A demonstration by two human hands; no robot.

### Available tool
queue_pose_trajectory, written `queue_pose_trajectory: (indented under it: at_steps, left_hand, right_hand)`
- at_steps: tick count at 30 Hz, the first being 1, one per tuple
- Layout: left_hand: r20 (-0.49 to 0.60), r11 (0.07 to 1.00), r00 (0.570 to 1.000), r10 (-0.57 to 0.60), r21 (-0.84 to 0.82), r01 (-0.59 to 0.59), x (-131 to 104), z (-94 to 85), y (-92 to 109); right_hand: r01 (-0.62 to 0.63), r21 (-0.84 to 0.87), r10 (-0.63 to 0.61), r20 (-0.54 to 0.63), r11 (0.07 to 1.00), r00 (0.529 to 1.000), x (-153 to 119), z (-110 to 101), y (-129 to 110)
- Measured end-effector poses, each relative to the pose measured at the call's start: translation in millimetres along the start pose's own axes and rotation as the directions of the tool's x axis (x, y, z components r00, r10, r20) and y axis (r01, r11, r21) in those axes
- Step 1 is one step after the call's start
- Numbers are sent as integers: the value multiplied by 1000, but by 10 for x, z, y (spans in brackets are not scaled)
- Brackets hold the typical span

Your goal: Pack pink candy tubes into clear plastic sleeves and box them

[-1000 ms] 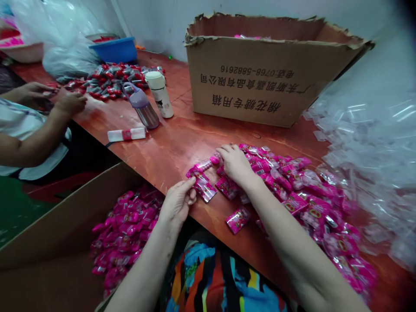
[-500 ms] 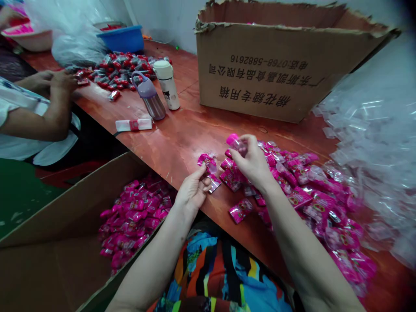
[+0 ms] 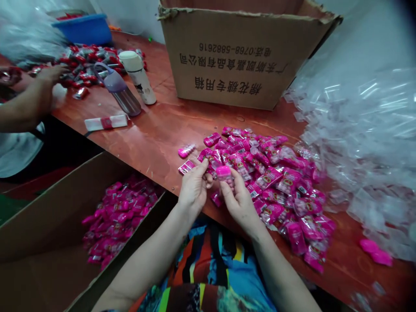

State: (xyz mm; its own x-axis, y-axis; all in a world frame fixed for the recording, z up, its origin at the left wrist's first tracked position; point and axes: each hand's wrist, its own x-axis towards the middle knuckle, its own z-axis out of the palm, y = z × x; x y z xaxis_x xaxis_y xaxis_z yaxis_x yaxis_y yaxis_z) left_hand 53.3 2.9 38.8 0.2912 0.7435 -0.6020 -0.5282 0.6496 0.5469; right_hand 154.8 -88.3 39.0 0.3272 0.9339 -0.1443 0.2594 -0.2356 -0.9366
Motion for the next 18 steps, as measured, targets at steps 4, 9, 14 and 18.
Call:
queue_pose_trajectory:
  at_steps: [4,9,14,18]
  left_hand:
    - [49,999,999,25,42,-27,-54,10,-62]
    - [85,994,996,1,106,-10,-90,25,-100]
    - [226,958,952,-205,243,149,-86,20,-133]
    - [312,928,904,-293,320,191,-101,30,-127]
  right_hand:
    - [-30,38,30,-8,999,1000,-84,-16,39]
    - [-14,97,23,-93,995,995,-82,-32,114]
    - [-169,362,145,93,917,985,-113,-62,70]
    - [-303,525,185,266,795,946,-117,-184,-10]
